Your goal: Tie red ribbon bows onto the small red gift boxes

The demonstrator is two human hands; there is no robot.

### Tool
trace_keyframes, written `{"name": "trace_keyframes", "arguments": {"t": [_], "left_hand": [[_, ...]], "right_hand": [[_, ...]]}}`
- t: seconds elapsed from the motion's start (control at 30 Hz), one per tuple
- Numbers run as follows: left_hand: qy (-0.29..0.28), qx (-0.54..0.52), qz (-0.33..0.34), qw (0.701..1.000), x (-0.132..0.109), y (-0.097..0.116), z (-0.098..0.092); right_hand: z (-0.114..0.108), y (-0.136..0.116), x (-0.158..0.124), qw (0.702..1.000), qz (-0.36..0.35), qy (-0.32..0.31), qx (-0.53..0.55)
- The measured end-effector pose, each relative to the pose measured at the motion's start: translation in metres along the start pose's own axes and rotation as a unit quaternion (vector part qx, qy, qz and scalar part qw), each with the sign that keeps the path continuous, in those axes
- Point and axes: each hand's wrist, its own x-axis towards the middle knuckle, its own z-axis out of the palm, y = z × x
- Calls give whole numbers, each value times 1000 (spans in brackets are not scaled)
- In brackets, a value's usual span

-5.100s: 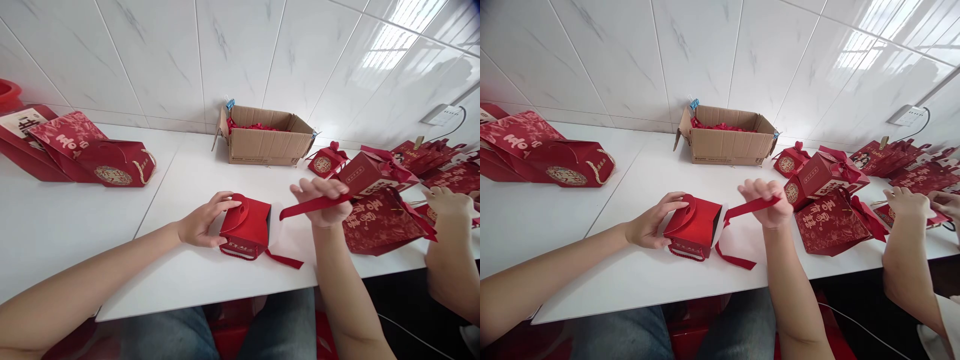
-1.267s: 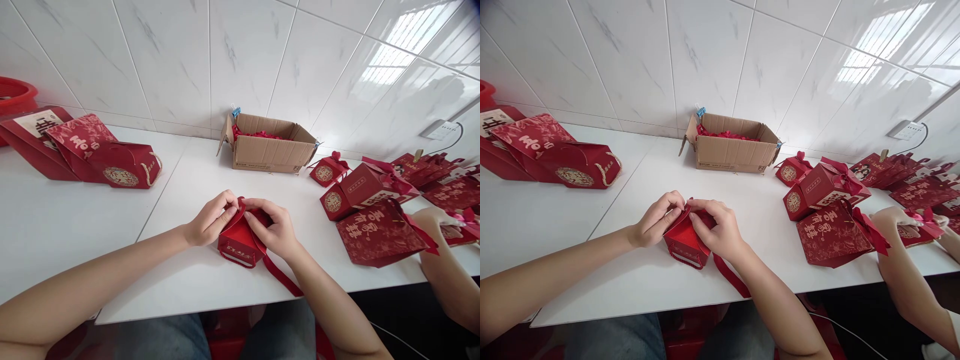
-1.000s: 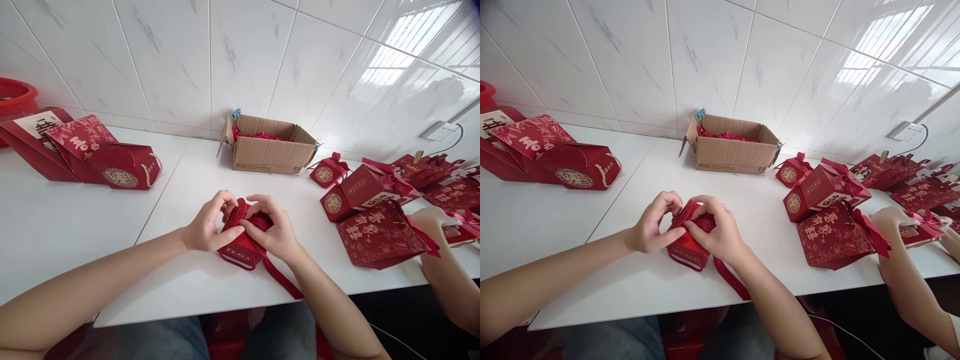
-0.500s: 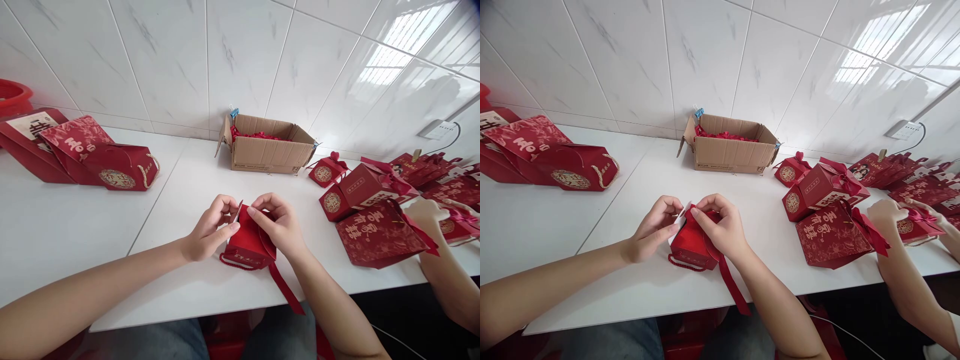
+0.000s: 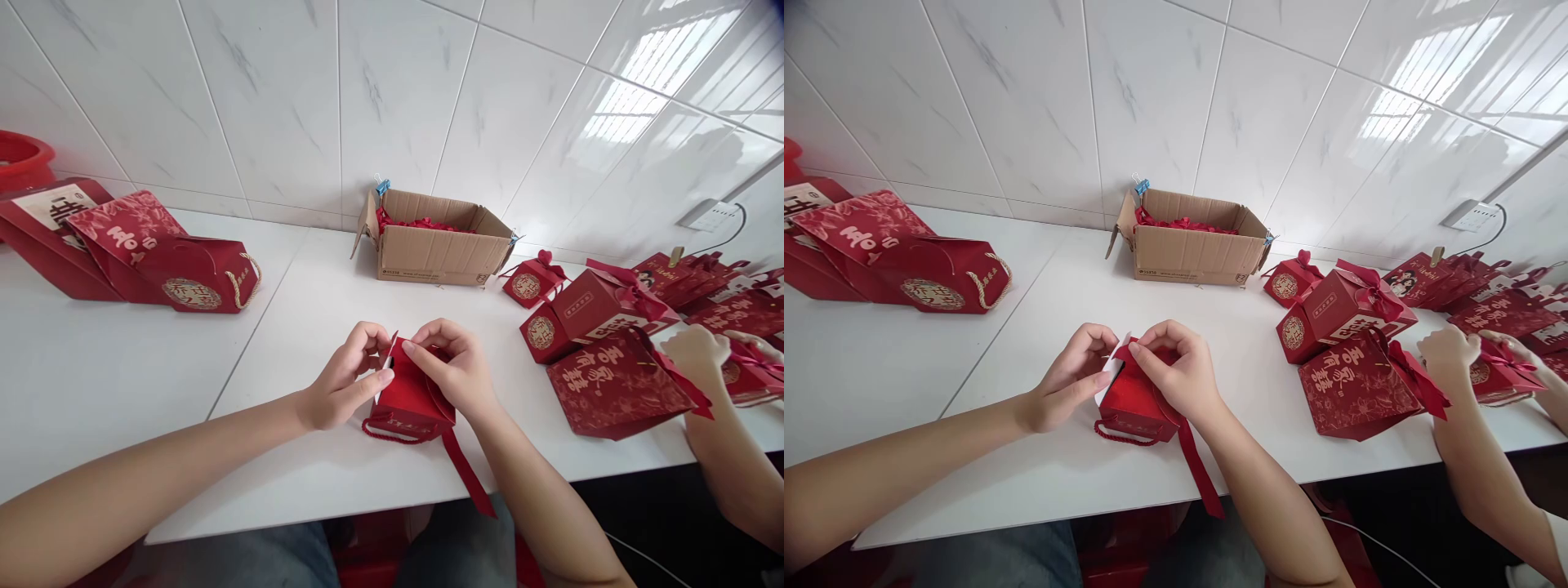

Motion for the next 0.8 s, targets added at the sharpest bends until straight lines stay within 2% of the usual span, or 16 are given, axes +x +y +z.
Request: {"name": "trace_keyframes", "arguments": {"t": [0.17, 0.27, 0.37, 0.47, 0.6, 0.7, 0.8], "left_hand": [[-3, -14, -20, 1000, 1, 0, 0], [15, -36, -50, 998, 3, 2, 1], [34, -21, -82, 996, 6, 6, 4], [43, 10, -80, 996, 8, 11, 5], [52, -36, -117, 991, 13, 19, 2], [81, -113, -137, 981, 20, 31, -1], [125, -194, -148, 962, 32, 54, -5]], "right_hand": [[0, 1, -1, 1000, 1, -21, -1], [0, 2, -1, 999, -1, -33, -5], [0, 4, -2, 999, -17, -39, -8], [-1, 5, -1, 998, -40, -46, -14], [-8, 5, 2, 997, -60, -49, -27], [-18, 6, 6, 978, -157, -109, -81], [-27, 7, 11, 933, -276, -128, -193]]}}
